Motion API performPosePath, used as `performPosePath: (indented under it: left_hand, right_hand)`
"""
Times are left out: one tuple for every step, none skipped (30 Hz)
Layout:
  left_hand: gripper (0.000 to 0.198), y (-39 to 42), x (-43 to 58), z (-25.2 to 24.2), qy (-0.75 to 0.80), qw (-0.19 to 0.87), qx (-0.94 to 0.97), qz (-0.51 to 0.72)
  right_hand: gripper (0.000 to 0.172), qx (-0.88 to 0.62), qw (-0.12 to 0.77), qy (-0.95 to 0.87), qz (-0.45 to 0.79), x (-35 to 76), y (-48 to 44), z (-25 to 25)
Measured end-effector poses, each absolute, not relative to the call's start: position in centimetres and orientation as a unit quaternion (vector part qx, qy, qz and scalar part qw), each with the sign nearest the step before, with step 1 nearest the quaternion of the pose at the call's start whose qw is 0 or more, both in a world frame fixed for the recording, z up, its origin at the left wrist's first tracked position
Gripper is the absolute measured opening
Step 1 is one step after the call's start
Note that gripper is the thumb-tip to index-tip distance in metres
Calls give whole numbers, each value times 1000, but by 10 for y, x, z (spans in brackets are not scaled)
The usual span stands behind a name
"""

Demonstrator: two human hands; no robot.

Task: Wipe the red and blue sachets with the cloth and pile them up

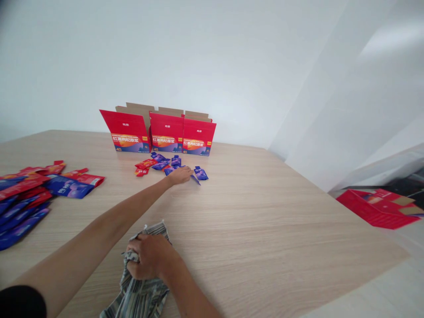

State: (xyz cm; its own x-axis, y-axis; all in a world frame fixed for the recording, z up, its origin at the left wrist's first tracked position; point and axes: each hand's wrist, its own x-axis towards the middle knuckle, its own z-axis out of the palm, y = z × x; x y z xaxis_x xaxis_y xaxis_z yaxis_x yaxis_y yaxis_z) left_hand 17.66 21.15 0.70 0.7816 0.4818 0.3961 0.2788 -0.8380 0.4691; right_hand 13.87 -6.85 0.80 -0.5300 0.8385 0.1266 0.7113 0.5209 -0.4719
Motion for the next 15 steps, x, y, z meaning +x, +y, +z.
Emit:
performPosePath:
  left_hand:
    - [17,210,176,10,216,216,911,278]
    - [17,207,174,13,227,237,896,298]
    - [17,203,172,16,239,260,879,320]
    - [17,199,169,19,251,284,860,342]
    - [17,195,166,20,262,310,838,365]
    - [16,189,163,21,272,338,813,388]
    - [16,183,161,22,284,367,785,411]
    - [15,177,158,21,296,397,753,433]
    - [15,169,155,19,310,429,717,453]
    - [13,162,152,16,323,463,680,469]
    - [12,153,149,12,334,498,641,479]
    - [12,144,146,8,342,535,602,483]
    - [13,134,141,4,345,575,565,481]
    - [16,124,136,0,344,614,530,473]
    - [20,114,130,-4,340,654,495,461]
  right_hand:
    - [18,-452,175,-855,184,139,-69,8]
    - [17,-452,179,-855,182,139,-68,8]
    - [16,-452,184,-854,179,139,-68,8]
    - [15,-453,193,-853,174,140,-67,9]
    - [15,-455,208,-849,168,141,-66,10]
    - [15,-459,230,-843,159,142,-65,11]
    - [16,-466,260,-833,149,144,-64,12]
    - [17,-473,295,-818,138,146,-64,14]
    - [16,-482,334,-800,127,150,-63,16]
    - [15,-490,376,-778,114,153,-62,19]
    - [13,-493,421,-754,102,157,-62,21]
    - [12,-492,468,-729,88,161,-63,23]
    - [11,-483,513,-706,75,165,-63,25]
    - [10,-470,556,-683,63,169,-63,27]
    - [9,-460,588,-663,52,172,-64,28]
